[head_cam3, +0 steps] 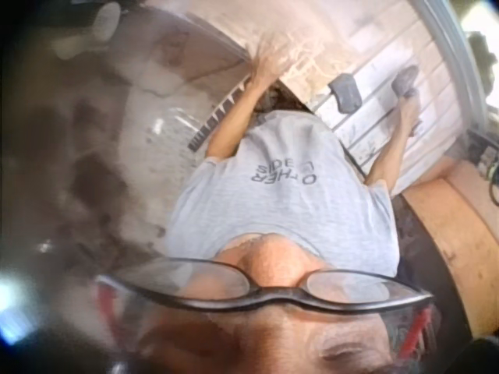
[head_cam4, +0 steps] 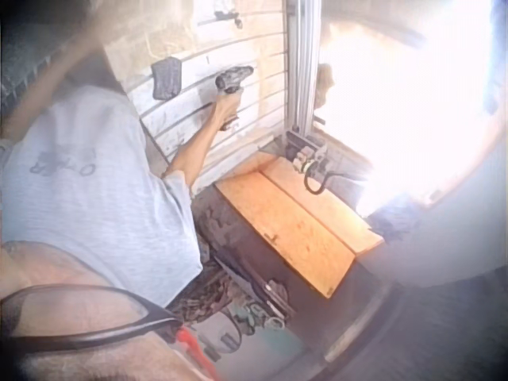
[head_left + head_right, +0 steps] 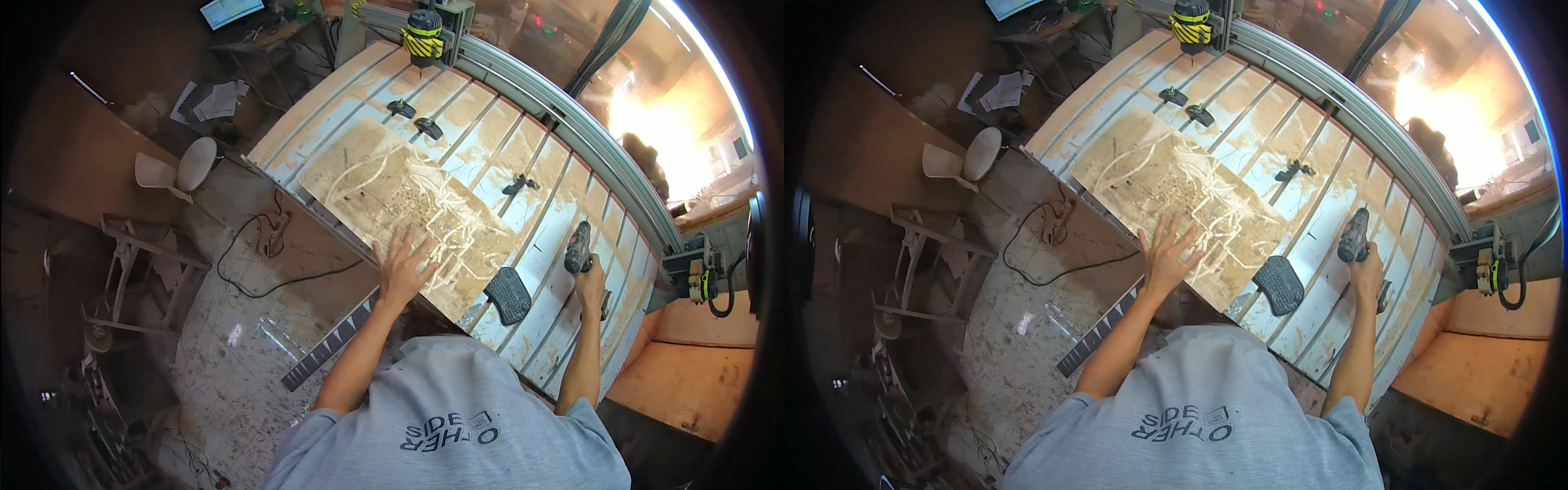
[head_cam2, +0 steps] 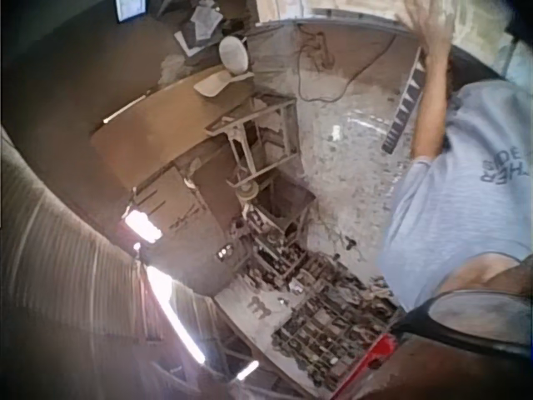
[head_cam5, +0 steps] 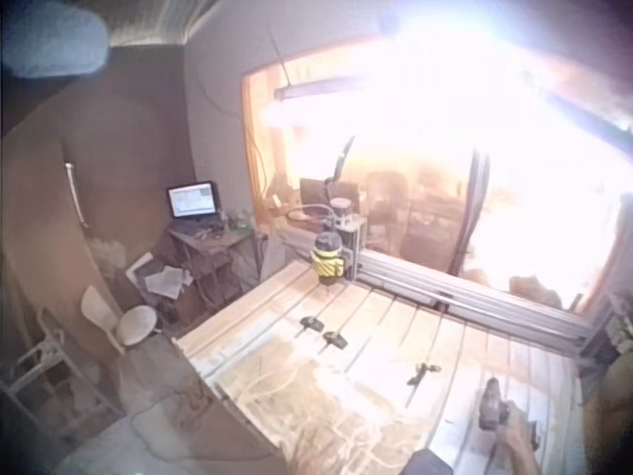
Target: The person marks a wooden guitar neck blank with a ruler and pen, carries it across a workshop, and uses a handheld power drill to secure a workpiece to a CNC machine bed.
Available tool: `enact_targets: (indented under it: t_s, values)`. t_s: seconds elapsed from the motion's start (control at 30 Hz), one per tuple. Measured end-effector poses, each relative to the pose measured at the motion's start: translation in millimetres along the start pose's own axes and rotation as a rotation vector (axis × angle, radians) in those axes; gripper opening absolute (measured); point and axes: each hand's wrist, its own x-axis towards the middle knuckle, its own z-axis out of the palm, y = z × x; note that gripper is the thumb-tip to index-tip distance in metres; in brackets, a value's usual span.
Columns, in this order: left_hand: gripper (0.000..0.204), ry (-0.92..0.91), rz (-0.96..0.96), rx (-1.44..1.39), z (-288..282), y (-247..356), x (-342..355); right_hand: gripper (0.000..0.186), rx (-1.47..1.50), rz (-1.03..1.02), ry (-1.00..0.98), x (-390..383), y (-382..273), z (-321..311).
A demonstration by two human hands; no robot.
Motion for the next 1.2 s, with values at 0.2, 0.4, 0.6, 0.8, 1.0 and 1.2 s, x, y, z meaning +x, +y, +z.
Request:
enact_targets:
  t_s: [0.2,0.4,0.6,0.8,1.0,1.2]
  values:
    - [0.052,-0.04,-0.048,-0.01,-1.7,6.5,2.1,0.054,-0.116,-0.04,-0.033,23.1,48.0,28.5]
    - [0.045,-0.08,-0.092,0.078,5.7,7.0,-2.6,0.07,-0.18,-0.118,-0.171,41.1,80.8,30.1]
    - [0.042,-0.096,-0.088,0.04,6.3,8.0,0.3,0.056,-0.109,-0.273,0.046,47.6,13.0,7.9]
    - [0.067,-0.265,-0.084,-0.058,-8.9,-3.3,3.4,0.041,-0.107,-0.536,-0.236,31.4,-65.5,72.8]
    - [0.103,-0.317,-0.079,-0.102,-19.5,-3.1,4.8,0.029,-0.112,-0.517,-0.239,35.6,-43.7,96.2]
    - [0.105,-0.293,-0.102,-0.083,-28.8,-4.8,7.6,0.015,0.277,-0.554,-0.099,9.5,-112.9,75.5]
